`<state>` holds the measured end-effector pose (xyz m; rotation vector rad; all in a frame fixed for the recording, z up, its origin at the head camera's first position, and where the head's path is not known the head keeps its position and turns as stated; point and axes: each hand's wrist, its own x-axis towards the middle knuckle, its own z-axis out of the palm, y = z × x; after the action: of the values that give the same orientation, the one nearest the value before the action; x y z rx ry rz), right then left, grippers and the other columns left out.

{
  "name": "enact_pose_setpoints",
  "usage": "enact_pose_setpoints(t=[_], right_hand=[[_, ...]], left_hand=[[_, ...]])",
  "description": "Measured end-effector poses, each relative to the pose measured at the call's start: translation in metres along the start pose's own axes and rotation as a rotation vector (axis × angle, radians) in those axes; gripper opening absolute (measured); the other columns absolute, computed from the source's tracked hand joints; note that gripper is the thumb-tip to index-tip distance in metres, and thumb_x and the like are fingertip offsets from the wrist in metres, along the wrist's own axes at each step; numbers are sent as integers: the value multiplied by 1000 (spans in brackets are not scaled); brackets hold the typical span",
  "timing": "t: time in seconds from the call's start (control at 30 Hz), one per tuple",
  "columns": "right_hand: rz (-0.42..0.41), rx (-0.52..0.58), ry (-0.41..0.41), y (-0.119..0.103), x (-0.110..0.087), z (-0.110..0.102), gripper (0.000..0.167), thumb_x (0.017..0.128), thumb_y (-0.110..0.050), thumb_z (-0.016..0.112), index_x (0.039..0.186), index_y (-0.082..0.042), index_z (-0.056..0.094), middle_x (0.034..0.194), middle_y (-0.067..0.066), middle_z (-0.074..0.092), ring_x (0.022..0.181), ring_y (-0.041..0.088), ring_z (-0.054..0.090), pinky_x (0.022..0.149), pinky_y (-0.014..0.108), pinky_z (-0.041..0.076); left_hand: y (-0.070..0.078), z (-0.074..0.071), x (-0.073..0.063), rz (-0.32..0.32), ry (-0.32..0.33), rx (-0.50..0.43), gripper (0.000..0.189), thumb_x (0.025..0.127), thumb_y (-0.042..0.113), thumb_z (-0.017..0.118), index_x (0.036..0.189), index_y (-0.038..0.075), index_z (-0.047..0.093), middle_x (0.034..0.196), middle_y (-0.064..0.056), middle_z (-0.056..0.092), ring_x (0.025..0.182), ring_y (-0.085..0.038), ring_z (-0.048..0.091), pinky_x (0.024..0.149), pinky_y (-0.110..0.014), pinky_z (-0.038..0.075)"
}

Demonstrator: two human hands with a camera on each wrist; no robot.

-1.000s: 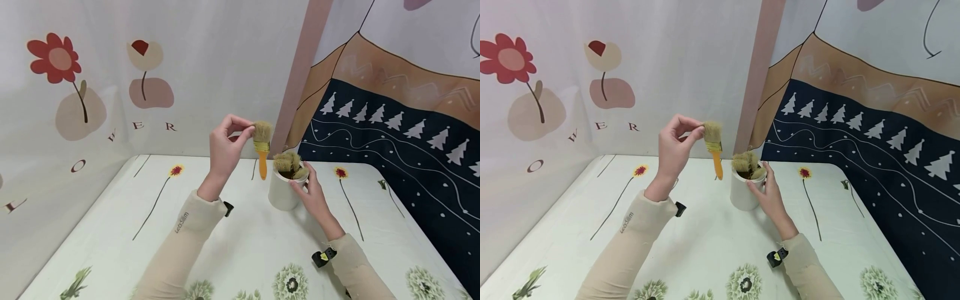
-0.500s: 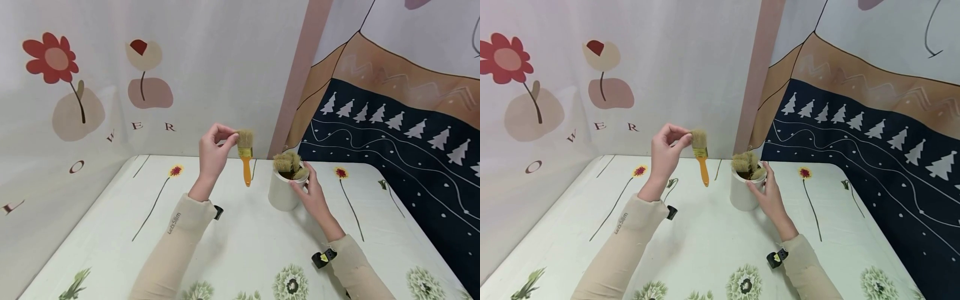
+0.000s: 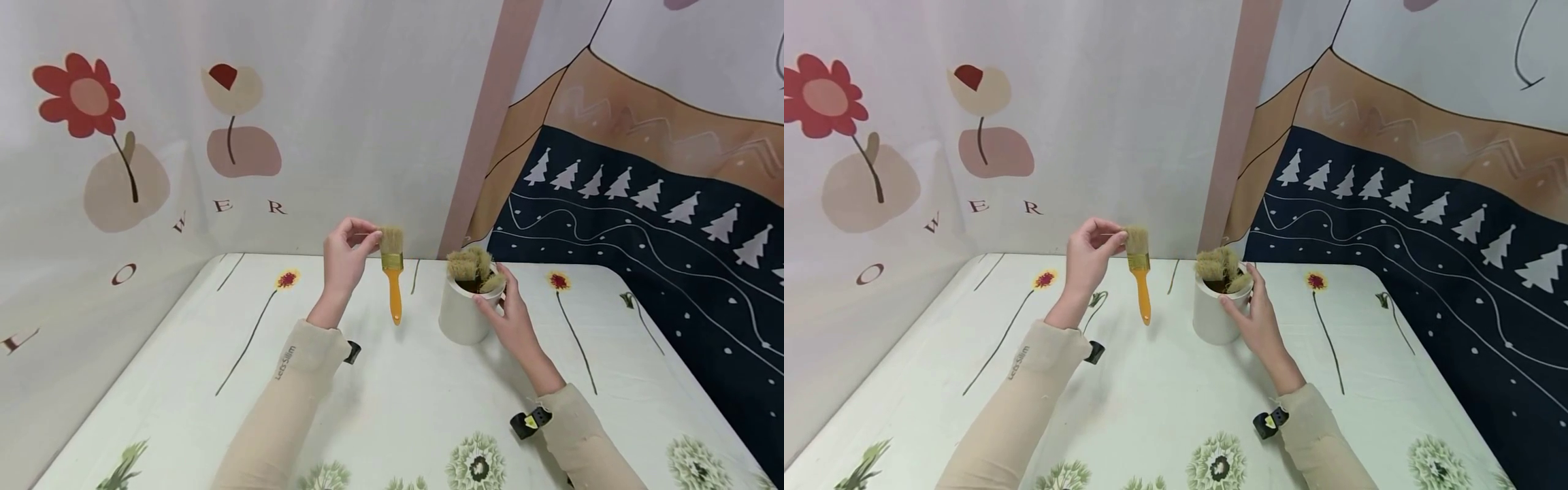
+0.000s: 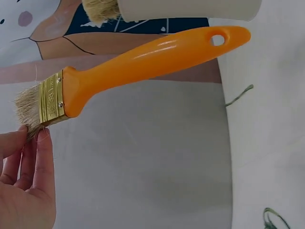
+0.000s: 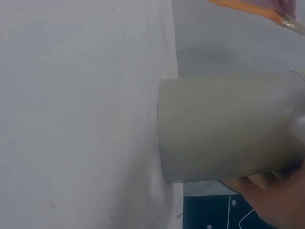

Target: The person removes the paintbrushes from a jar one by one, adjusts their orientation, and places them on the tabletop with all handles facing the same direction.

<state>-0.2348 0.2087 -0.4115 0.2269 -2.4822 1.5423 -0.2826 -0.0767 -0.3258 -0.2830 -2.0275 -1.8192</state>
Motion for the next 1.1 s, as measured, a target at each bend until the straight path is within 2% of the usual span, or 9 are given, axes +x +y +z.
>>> enact_pose_setpoints(t=[0.13,0.37,0.53,0.7,0.8,0.9,1.0,1.1], right_hand=[[-14,-4,8,-2,2,-1,78,101,-25,59,159,-8,10,167,15,14,154,35,20,119,63,29],[-35,-8,20,-5,6,-4,77,101,-27,59,159,-9,11,167,15,16,153,36,20,119,64,28],[-42,-14,29,-6,8,-4,76,101,-27,58,159,-10,12,167,15,16,153,36,20,119,64,27],[-21,-17,19,-5,2,-2,76,102,-27,57,159,-9,10,167,17,15,153,38,19,120,64,26],[-10,-16,9,-3,-3,1,77,101,-27,58,159,-8,10,167,18,14,153,39,19,119,64,27],[-14,-14,14,0,-6,3,78,101,-27,59,159,-7,11,166,19,16,153,39,20,119,64,29],[-20,-8,19,1,-6,3,78,101,-28,59,159,-8,12,166,18,16,152,38,21,118,64,29],[-22,-3,24,2,-5,2,78,100,-29,60,159,-8,12,166,17,17,152,38,21,118,64,29]], left_hand=[[-11,3,6,-65,-16,0,16,91,6,71,103,-4,64,104,-19,69,87,-16,68,78,-23,62],[-33,13,15,-155,-64,14,15,91,5,71,102,-4,65,106,-22,70,94,-26,72,79,-27,63],[-51,20,21,-220,-83,13,14,91,3,71,102,-4,65,106,-22,70,93,-26,72,78,-29,63],[-73,25,18,-314,-100,61,13,92,3,69,103,-3,66,108,-20,69,92,-26,71,78,-27,63],[-87,27,12,-387,-102,107,12,92,4,69,103,-2,67,106,-18,70,88,-22,71,76,-26,63],[-97,30,9,-437,-91,143,11,91,3,70,100,-2,69,99,-16,71,76,-15,70,74,-26,63],[-103,33,10,-477,-92,173,9,90,2,71,97,-3,70,95,-16,72,67,-9,67,73,-28,64],[-107,35,11,-516,-104,201,10,89,2,72,97,-4,71,98,-18,73,66,-10,67,75,-29,64]])
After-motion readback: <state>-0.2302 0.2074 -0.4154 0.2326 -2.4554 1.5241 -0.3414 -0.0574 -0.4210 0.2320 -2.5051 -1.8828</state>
